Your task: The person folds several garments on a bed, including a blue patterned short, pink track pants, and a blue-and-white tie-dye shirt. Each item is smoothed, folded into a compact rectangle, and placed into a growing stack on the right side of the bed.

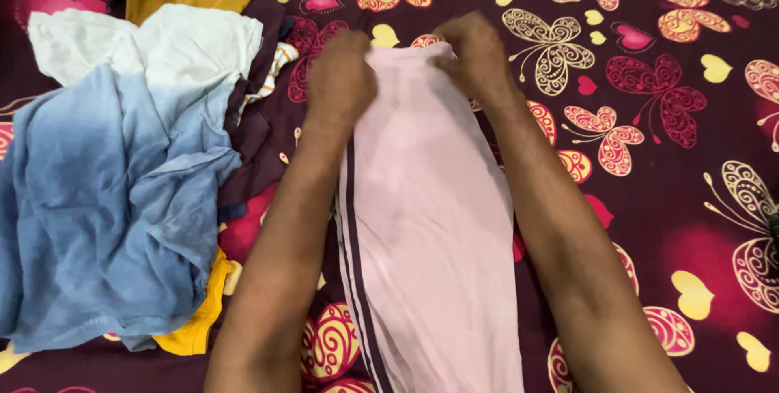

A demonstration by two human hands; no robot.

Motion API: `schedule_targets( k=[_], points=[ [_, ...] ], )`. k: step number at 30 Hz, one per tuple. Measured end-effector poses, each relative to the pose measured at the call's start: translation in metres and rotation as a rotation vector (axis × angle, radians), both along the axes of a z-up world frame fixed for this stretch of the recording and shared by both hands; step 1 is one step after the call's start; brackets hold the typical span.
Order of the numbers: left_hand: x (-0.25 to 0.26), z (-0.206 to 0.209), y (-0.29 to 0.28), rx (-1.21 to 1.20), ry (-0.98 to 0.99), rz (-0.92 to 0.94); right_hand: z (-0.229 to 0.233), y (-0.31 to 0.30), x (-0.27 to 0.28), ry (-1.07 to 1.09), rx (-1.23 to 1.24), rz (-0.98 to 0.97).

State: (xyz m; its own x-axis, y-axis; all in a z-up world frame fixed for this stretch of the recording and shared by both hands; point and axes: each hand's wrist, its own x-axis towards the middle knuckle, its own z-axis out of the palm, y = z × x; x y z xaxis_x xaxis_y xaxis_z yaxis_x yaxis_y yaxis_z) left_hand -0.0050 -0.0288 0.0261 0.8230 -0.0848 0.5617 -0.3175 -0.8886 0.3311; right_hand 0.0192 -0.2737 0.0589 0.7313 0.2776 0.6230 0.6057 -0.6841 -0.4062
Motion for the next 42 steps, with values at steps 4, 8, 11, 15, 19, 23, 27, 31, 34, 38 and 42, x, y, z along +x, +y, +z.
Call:
schedule_targets(
  k=[4,8,11,15,19,23,27,31,34,38,42],
  points=[
    [-0.015,-0.012,-0.028,0.343,0.344,-0.077,-0.026,0.037,-0.005,0.407,-0.543,0.180],
    [-0.027,-0.014,-0.024,0.299,0.471,0.003,-0.048,0.047,-0.021,0.296,-0.629,-0.029],
    [-0.032,-0.008,-0.015,0.278,0.487,0.082,-0.033,0.043,-0.029,0.513,-0.646,-0.228],
    [-0.036,-0.005,-0.004,0.204,0.378,0.135,-0.015,0.046,-0.042,0.541,-0.548,-0.419],
    [-0.044,-0.004,0.006,0.072,0.255,0.054,-0.011,0.046,-0.058,0.412,-0.422,-0.522],
    [-0.061,-0.008,0.006,0.336,0.127,0.109,-0.023,0.048,-0.082,0.175,-0.612,-0.365],
    [-0.096,-0.031,-0.006,0.362,0.141,-0.067,-0.040,0.069,-0.117,0.289,-0.577,-0.047],
    [-0.135,-0.033,-0.007,0.104,0.178,0.036,-0.021,0.068,-0.137,0.436,-0.624,-0.266],
    [-0.145,-0.018,-0.006,0.158,0.289,0.202,-0.016,0.056,-0.143,0.529,-0.498,-0.557],
    [-0.134,0.003,-0.006,0.272,0.214,0.198,-0.028,0.056,-0.122,0.310,-0.556,-0.491],
    [-0.112,-0.005,-0.001,0.178,0.185,0.017,-0.053,0.079,-0.091,0.173,-0.530,-0.028]
  ],
)
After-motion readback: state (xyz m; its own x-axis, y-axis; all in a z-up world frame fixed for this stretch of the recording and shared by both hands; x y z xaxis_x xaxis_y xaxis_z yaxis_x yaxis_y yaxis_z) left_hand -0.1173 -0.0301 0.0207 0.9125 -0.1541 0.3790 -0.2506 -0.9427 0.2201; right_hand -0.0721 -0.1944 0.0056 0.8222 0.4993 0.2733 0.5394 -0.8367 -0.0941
